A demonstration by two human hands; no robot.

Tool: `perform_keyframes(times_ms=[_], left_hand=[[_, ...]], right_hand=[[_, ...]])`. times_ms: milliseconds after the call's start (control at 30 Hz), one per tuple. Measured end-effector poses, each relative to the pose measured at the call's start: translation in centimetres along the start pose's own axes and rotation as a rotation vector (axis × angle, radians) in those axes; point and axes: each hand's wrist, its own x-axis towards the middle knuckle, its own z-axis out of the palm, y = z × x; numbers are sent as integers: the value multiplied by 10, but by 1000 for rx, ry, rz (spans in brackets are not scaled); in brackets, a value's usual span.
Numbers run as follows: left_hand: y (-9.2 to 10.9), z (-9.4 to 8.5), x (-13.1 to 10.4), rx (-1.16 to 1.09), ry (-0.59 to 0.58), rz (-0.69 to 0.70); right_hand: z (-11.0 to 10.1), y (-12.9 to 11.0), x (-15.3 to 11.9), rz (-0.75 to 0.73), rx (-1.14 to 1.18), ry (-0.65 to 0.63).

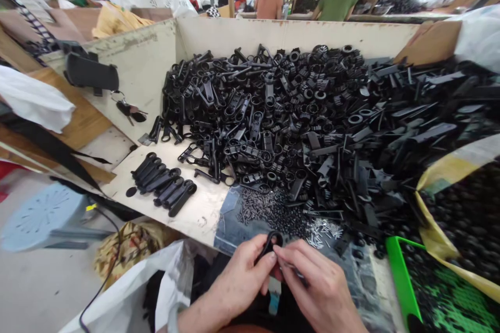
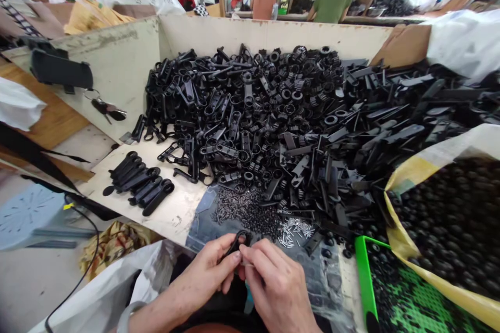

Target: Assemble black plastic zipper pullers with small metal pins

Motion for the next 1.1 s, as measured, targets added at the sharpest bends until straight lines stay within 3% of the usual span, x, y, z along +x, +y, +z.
perform_keyframes(times_ms=[167,333,567,700,1100], left_hand=[[-4,-8,3,81,-21,-15],[-2,-11,3,65,-28,-36],[-4,-10,3,96,-8,-49],[-5,-10,2,112,-10,-32],[-7,-10,5,147,0,-39]], right_hand=[[-8,-1,6,-12,-69,-99],[-18,-1,-1,92,-97,-191],[-5,1,-13,176,-185,-385],[1,-1,-7,234,-144,-384],[6,8,-15,16,-441,-240]])
